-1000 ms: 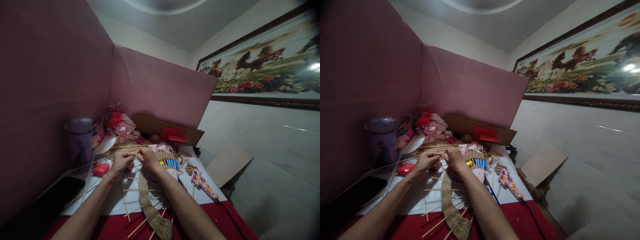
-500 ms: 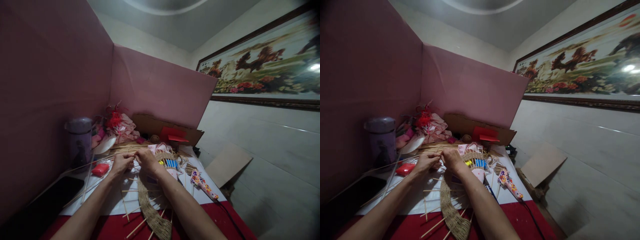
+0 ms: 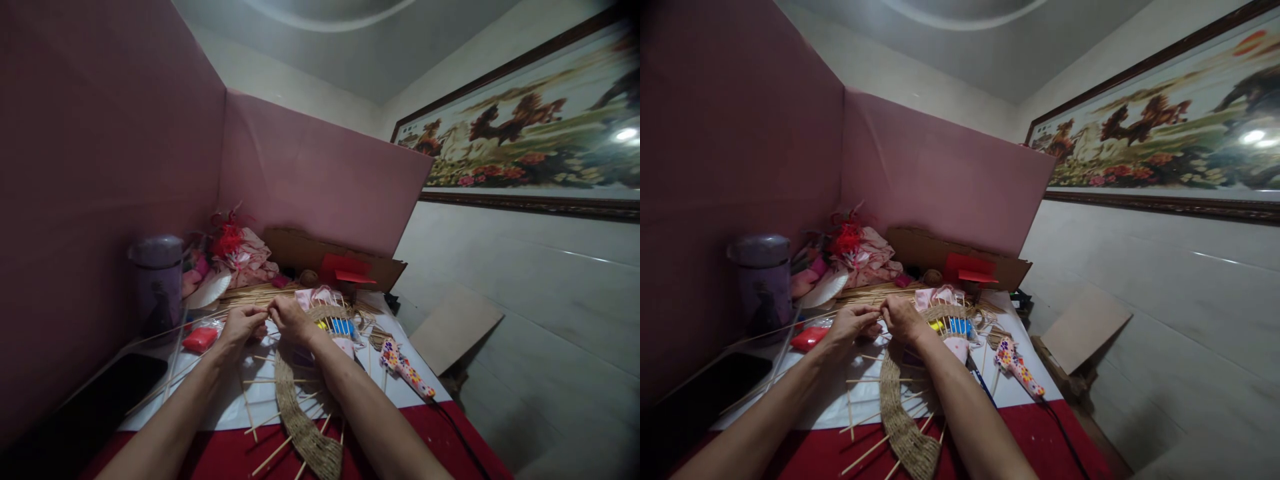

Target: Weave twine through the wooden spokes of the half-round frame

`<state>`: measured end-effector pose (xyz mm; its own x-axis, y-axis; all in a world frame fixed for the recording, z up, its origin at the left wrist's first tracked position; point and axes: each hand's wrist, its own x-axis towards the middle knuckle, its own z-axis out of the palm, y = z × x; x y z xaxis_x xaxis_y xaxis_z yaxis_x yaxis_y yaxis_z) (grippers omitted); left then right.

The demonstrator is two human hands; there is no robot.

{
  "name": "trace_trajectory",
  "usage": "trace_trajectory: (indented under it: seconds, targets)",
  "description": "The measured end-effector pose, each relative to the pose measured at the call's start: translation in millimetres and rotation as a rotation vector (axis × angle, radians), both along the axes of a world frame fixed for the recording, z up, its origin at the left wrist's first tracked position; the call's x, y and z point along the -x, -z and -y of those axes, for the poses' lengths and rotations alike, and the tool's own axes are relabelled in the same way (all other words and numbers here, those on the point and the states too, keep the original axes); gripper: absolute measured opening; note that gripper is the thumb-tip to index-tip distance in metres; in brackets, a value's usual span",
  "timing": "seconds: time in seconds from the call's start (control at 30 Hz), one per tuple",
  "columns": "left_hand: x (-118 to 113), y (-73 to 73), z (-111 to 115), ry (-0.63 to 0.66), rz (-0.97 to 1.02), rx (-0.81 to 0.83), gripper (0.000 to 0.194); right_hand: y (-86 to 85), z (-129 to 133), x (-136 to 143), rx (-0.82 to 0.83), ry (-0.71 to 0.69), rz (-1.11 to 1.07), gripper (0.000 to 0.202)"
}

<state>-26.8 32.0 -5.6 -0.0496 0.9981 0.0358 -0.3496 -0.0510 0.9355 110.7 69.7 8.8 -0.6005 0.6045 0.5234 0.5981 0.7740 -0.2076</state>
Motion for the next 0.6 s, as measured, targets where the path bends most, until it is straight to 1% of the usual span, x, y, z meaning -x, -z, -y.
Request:
trace_trajectory:
  seconds: [0.1,0.2,0.33,0.43,0.6]
  targets:
    - [1,-2.3,2,0.014,0.002,-0.002,0.03,2.1,-7,-8,0.002,0.062,-0.03,0.012]
    - [1,-3.4,4,0.052,0.009,-0.003,0.029,0.0,-10,-16,0.006,0.096,-0.048,0.013]
    - [-1,-0.2,4,0.091,0.012,-0.019,0.03,-7.9,-3,-13,0.009,0.053,-0.029,0.012]
    - [-1,3.1,1,0.089,-0.003,-0.03,0.031,-12.7,3,-8,0.02,0.015,0.004,0.014]
    - [0,5.0,-1,0.057,-0.048,-0.025,0.032,-15.2,8,-7,-0.013,0.013,0.071,0.016]
